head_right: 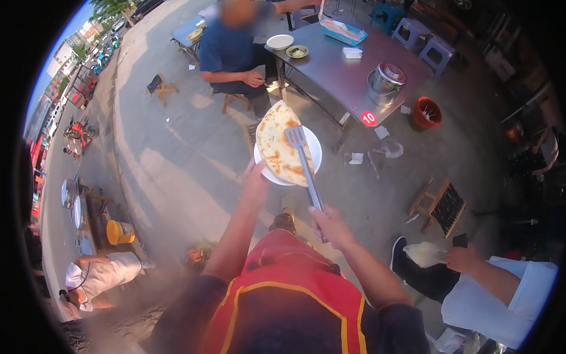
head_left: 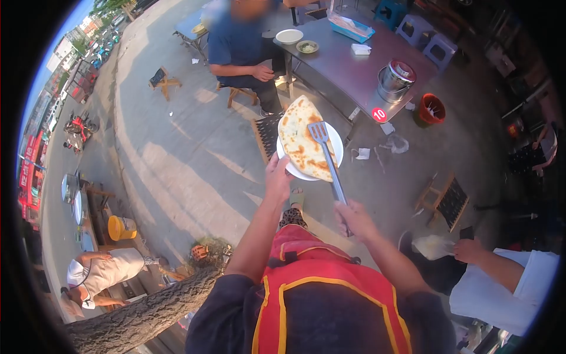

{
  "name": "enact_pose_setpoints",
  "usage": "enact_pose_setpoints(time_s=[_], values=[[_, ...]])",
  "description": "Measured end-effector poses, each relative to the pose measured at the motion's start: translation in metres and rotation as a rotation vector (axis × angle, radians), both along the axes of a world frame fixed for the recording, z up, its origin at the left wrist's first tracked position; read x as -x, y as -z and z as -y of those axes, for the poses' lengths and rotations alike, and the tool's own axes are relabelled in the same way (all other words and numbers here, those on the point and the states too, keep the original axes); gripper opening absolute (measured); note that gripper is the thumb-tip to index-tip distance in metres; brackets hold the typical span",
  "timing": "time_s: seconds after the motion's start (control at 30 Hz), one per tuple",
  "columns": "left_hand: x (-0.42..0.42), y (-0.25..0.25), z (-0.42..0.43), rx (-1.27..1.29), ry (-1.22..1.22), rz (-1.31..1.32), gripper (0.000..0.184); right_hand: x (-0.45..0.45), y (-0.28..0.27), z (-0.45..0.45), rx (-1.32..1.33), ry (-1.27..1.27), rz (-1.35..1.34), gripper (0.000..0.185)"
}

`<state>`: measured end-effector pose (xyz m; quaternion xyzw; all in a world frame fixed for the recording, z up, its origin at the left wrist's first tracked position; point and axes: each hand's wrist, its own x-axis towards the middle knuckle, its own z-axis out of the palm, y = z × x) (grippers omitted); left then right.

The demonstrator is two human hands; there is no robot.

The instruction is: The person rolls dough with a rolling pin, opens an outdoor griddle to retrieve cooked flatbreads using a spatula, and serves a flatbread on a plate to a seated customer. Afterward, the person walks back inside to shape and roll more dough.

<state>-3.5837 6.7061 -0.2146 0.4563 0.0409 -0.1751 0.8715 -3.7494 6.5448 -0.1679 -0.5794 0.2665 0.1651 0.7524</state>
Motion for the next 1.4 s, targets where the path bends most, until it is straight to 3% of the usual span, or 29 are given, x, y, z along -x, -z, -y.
enact_pose_setpoints(time_s=[0.13,0.23,0.43,0.57,0.8,1.07,1.4], values=[[-0.069,0.014,0.036,0.043,0.083,-0.015,0.035,-0.063,0.007,0.028,0.126,0.035,-0.018,0.023],[-0.124,0.029,0.056,-0.093,0.123,0.090,0.035,-0.120,0.011,0.042,0.182,0.057,-0.040,0.023],[-0.237,0.051,0.093,0.041,0.155,-0.257,0.034,-0.222,0.031,0.072,0.242,0.054,-0.101,0.024],[-0.303,0.059,0.122,0.011,0.214,-0.271,0.038,-0.290,0.037,0.091,0.201,0.075,-0.126,0.025],[-0.378,0.105,0.177,0.062,0.260,-0.347,0.036,-0.366,0.076,0.130,0.115,0.200,-0.192,0.023],[-0.452,0.146,0.252,-0.050,0.249,-0.425,0.038,-0.438,0.124,0.197,-0.002,0.248,-0.224,0.020],[-0.532,0.212,0.331,-0.010,0.185,-0.501,0.030,-0.527,0.160,0.265,0.159,0.194,-0.150,0.026]])
